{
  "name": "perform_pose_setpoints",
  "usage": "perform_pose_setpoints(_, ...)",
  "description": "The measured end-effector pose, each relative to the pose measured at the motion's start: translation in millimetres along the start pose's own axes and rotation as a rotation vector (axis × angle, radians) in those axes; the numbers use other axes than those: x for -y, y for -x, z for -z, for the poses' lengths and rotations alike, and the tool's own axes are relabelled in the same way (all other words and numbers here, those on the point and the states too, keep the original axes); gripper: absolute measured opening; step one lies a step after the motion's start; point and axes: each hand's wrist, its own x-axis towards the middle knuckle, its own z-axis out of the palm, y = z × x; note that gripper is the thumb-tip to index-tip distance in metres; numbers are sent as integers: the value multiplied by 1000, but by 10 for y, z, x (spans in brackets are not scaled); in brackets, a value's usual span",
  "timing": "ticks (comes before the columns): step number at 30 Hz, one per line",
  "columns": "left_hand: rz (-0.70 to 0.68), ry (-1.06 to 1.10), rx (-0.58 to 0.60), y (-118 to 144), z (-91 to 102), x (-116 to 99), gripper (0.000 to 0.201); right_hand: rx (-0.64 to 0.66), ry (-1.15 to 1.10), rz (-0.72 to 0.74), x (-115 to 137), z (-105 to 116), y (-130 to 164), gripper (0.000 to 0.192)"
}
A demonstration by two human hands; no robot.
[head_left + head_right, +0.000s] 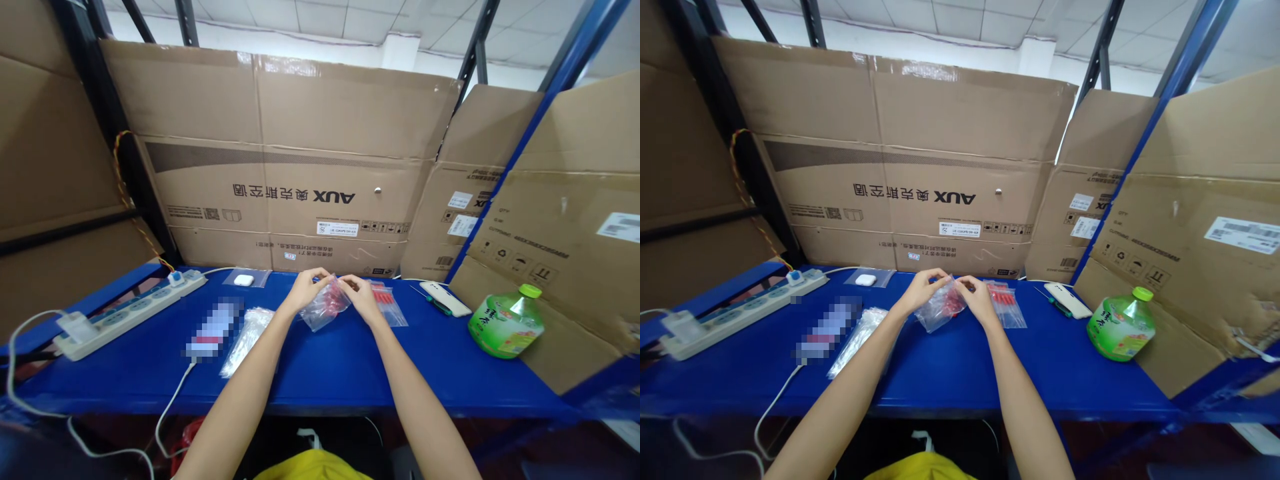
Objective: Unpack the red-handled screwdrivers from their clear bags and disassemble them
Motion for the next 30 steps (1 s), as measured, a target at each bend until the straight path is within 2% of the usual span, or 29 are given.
perform_pose_setpoints(3,-4,10,52,8,-39,-6,35,12,-21,-30,-19,-1,-4,29)
perform_pose_setpoints(11,-7,18,80,23,-43,-58,34,19,-59,-51,8,-15,6,32)
perform_pose_setpoints(19,-39,-76,120,58,-48,-108,35,61,-94,-69,31,-37,19,34)
perform_pose_setpoints(24,-19,-60,97,53,-49,-75,37,77,-90,-56,1,-16,6,35)
perform_pose_setpoints(30,-46,-51,78,39,-48,-52,29,89,-75,-70,-43,-21,3,40)
